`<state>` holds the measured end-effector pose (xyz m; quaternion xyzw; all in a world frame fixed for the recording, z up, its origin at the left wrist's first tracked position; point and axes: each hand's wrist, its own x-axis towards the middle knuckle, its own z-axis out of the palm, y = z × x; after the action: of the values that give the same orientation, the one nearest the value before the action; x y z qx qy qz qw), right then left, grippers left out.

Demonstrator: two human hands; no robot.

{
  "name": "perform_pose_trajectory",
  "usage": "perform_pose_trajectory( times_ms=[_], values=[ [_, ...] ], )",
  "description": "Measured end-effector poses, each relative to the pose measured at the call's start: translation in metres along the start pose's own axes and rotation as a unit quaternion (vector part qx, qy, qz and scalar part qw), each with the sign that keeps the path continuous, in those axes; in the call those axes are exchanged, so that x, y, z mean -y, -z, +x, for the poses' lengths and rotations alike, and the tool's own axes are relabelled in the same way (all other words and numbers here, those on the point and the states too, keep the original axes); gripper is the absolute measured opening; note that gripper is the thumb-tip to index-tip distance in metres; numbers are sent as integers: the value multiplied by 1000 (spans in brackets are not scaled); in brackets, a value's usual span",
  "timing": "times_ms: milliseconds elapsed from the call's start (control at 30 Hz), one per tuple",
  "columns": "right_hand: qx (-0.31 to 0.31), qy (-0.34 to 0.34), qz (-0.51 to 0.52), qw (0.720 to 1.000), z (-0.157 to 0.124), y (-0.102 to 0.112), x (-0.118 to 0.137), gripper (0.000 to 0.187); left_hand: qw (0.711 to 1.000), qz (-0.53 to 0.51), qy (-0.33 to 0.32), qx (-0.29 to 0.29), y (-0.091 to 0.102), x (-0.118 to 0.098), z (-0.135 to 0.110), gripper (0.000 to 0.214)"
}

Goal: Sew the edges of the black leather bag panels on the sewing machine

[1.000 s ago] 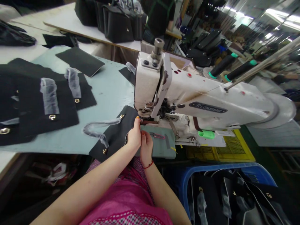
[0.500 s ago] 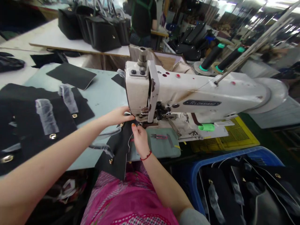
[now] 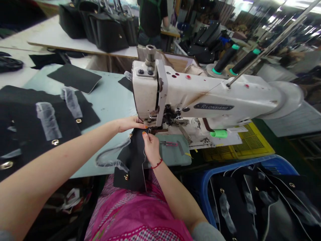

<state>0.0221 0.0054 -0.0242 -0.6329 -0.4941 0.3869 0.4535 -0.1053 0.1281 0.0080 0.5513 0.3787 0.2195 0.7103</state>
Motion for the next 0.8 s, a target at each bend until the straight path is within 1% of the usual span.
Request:
perform_pose_trajectory(
  times_ms=[67,167,267,333,433,500,533,567,600,633,667,700,733,800],
  values=[
    [12,-7,3,1000,2,5,0,45,1000,14,-8,-12,0,7,-2,34],
    [37,-10,-6,999,7,14,-2,45,999,42,-10,-14,-3,13,-7,34],
    [72,-7,-12,997,16,23,-4,46,999,46,-9,-9,-8,14,-12,37],
    [103,-21,2,994,22,29,-4,46,999,42,-11,-14,-11,15,-14,41],
    [160,-61,45,984,28,39,-2,40,997,59,-13,-52,-15,20,-16,46],
    [205,-83,78,972,26,50,2,35,989,96,-38,-110,-17,28,-22,49],
    [232,-87,93,964,24,56,3,32,977,128,-64,-157,-18,36,-28,51],
    [258,-87,105,957,19,62,4,30,958,169,-96,-212,-19,45,-36,52],
    [281,-81,110,950,14,68,5,28,929,215,-128,-271,-21,56,-45,54],
    [294,-72,110,947,7,73,4,27,894,261,-156,-328,-23,70,-55,56],
    [296,-62,105,947,-1,77,2,27,863,296,-174,-371,-26,85,-66,59],
    [289,-55,102,950,-10,80,-1,27,847,315,-176,-391,-29,100,-77,62],
    [273,-51,100,955,-19,81,-5,27,850,315,-165,-388,-33,115,-86,65],
    [233,-57,109,965,-37,77,-15,29,896,277,-113,-327,-42,137,-102,68]
  ],
)
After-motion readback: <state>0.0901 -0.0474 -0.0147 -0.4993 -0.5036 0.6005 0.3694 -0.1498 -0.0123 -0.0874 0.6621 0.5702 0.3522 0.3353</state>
